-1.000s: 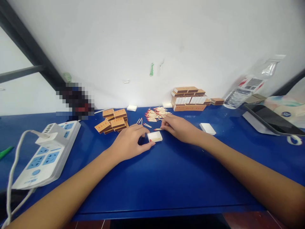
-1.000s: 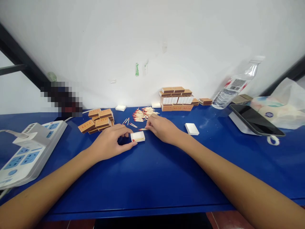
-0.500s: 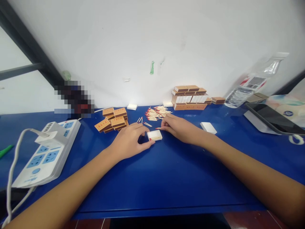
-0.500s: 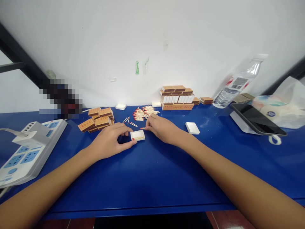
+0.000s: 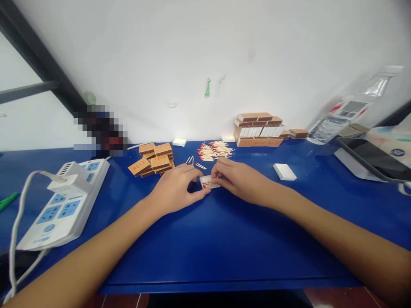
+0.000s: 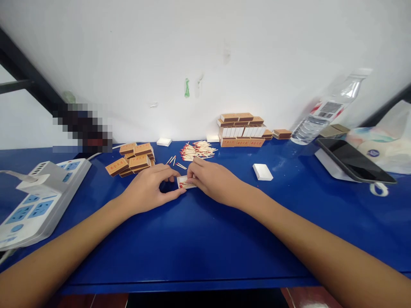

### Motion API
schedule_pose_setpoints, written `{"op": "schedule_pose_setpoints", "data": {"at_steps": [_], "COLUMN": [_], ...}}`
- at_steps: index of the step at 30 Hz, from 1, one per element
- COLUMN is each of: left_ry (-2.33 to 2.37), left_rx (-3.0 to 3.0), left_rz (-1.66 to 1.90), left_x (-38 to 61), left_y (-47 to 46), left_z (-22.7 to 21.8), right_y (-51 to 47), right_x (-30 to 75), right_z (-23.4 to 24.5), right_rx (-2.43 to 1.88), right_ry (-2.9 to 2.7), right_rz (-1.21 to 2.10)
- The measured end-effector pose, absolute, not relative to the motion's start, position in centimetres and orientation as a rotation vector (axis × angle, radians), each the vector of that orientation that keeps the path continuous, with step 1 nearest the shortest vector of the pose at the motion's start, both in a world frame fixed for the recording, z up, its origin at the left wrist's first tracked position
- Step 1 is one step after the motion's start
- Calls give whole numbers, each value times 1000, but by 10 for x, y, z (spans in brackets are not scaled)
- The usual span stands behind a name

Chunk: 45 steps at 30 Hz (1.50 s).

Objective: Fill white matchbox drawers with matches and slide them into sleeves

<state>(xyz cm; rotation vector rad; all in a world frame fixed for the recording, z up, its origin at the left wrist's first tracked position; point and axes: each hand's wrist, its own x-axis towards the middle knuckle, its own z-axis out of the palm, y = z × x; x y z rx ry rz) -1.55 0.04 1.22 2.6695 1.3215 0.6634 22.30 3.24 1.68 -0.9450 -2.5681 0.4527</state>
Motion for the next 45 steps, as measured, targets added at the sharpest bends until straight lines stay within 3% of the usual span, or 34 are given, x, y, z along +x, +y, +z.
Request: {"op": "schedule_pose_setpoints", "data": {"at_steps": [15, 45], "left_ry": [1301, 1318], "left_rx": [2658, 2647], "left_rz": [676, 637], "left_x": [-15, -13], "left_y": [-1, -3], "left_z": [13, 16], "right_y": [30, 41], "right_x": [227, 221], "right_z": [23, 12], "right_rx": [-994, -888], "right_ry": [-2614, -2393], "right_rz": [591, 375]}}
